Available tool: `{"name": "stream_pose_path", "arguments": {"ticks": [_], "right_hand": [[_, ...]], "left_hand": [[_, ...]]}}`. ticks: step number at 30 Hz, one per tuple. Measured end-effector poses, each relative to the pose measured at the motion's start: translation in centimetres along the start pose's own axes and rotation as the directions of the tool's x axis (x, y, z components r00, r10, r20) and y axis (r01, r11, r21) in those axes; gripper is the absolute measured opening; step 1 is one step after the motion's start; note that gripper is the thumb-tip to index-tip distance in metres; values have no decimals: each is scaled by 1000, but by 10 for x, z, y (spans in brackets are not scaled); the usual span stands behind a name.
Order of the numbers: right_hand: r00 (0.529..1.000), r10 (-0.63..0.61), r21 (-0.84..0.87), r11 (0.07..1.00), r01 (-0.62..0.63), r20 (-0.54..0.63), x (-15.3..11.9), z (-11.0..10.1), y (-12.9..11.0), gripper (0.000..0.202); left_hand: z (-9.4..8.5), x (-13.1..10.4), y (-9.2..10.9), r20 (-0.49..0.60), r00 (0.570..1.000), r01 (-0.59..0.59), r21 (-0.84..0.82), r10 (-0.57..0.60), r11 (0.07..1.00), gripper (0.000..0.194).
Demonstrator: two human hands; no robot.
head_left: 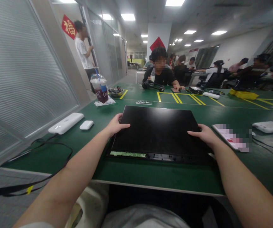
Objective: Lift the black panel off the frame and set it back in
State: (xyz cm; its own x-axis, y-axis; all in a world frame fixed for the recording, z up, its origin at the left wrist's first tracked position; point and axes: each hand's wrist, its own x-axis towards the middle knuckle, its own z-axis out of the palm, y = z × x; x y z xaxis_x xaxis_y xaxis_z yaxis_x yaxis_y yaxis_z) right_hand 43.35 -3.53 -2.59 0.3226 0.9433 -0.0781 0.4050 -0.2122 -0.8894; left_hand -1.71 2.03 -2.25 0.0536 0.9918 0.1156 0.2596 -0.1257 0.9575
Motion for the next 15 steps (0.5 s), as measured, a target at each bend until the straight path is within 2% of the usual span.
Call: {"name": "stream_pose_path", "arguments": {"ticks": [6,15], "right_hand": [[999,-43,31,999,42,2,3,0,4,56],[997,-66,45,997,67,-28,4,0,6,58]], "left_hand": [[1,3,-6,-20,999,-43,-30,43,999,75],[2,1,-2,-30,999,-14,-67,12,998,74]]}}
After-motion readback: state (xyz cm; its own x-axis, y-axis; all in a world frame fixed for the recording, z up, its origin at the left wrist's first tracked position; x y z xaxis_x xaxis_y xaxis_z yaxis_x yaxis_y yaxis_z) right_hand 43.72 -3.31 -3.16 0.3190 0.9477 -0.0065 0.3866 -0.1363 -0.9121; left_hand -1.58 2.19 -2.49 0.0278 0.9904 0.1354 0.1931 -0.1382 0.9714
